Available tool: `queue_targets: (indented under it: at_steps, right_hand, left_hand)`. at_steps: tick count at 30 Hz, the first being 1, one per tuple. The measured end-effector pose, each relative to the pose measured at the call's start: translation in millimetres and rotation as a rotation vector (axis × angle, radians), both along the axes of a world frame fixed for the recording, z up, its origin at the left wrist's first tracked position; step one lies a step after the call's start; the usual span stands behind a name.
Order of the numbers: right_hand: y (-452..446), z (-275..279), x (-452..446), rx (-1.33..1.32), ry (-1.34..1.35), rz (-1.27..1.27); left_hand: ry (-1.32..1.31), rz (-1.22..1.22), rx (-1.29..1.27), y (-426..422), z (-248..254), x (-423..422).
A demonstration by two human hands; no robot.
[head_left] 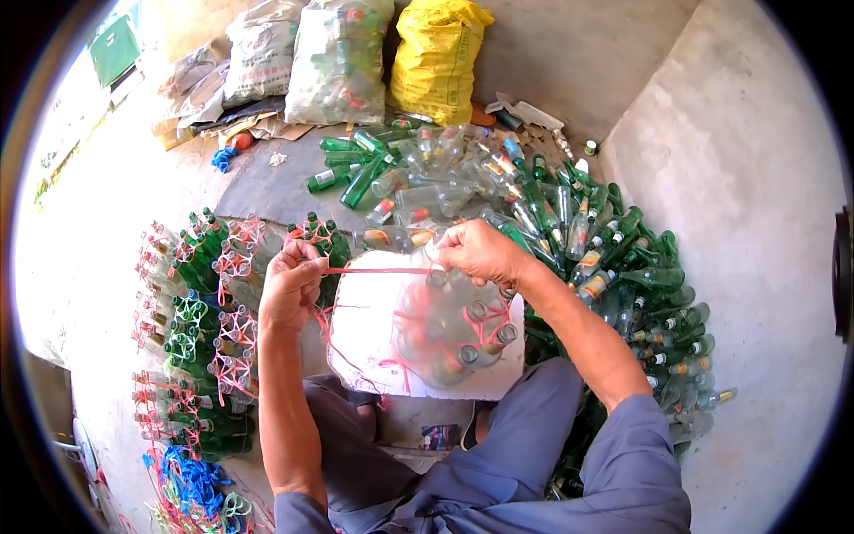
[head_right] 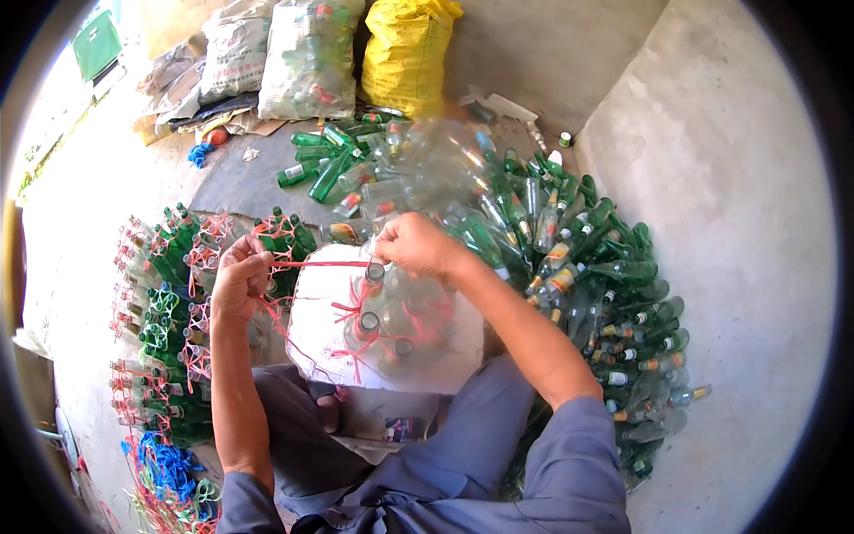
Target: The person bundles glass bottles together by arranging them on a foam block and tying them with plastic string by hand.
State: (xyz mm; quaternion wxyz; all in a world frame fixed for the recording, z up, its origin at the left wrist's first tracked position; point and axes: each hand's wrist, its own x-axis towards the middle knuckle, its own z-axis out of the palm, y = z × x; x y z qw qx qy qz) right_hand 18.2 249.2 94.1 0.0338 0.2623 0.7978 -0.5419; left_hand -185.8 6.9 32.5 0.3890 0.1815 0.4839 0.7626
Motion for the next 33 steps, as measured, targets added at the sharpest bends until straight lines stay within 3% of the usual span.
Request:
queue_targets:
  at_steps: [5, 9, 19, 22, 25, 33]
  right_hand:
    - [11, 4, 6, -0.119, 0.022, -0.069]
    - [20, 13, 22, -0.164, 0.029, -0.016]
    - [20, 49, 29, 0.472, -0.009, 0.253]
    - [24, 39, 38, 0.766, 0.175, 0.382]
    - [28, 36, 47, 1.100, 0.254, 0.516]
    - [25, 20, 65, 1.265, 0.400, 0.448]
  left_hand:
    - [0.206, -0.057, -0.193, 29, -9, 31]
    - [0.318, -0.110, -0.189, 51, -22, 47]
    - [0.518, -0.192, -0.263, 79, -31, 68]
    - [0.617, -0.188, -0.337, 78, -13, 78]
    - [0.535, -0.184, -0.273, 88, -34, 77]
    - [0.437, -0.157, -0.227, 96, -40, 81]
